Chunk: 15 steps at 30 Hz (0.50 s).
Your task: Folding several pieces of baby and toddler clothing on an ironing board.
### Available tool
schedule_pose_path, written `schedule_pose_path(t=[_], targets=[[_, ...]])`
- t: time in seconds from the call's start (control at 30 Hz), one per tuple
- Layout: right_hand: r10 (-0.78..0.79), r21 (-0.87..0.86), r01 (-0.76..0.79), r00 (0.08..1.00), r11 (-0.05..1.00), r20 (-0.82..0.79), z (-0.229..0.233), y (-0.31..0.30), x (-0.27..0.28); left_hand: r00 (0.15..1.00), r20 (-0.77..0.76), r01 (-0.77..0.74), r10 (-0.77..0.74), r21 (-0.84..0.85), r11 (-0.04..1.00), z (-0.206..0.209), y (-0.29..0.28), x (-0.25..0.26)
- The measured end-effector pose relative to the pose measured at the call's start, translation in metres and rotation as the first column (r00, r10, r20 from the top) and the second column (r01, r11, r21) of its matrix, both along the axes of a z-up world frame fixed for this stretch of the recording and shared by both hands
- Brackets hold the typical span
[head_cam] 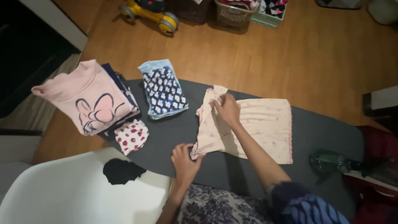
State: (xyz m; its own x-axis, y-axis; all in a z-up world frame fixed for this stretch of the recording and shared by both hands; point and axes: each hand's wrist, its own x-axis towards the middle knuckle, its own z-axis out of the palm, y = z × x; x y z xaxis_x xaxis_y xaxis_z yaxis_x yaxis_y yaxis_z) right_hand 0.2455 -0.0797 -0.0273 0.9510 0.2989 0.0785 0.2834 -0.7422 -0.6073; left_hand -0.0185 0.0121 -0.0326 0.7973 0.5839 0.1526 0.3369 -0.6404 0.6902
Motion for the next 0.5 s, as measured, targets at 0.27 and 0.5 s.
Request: schedule_pose_path(t=[0.27,0.5], targets=[[-0.194,0.35,0.154,0.977,0.924,0.083,0.009,-0.005,0.009,0.98,-0.07,0.171,-0.186,-0.179,0.969,0.013,0.008,0.013],[-0.314,0.661,0.237,0.949,0.712,-0.002,0.032,-0.034,0.022,0.928,0.181,0.365,-0.327,-0.25,0.897,0.016,0.021,-0.001]])
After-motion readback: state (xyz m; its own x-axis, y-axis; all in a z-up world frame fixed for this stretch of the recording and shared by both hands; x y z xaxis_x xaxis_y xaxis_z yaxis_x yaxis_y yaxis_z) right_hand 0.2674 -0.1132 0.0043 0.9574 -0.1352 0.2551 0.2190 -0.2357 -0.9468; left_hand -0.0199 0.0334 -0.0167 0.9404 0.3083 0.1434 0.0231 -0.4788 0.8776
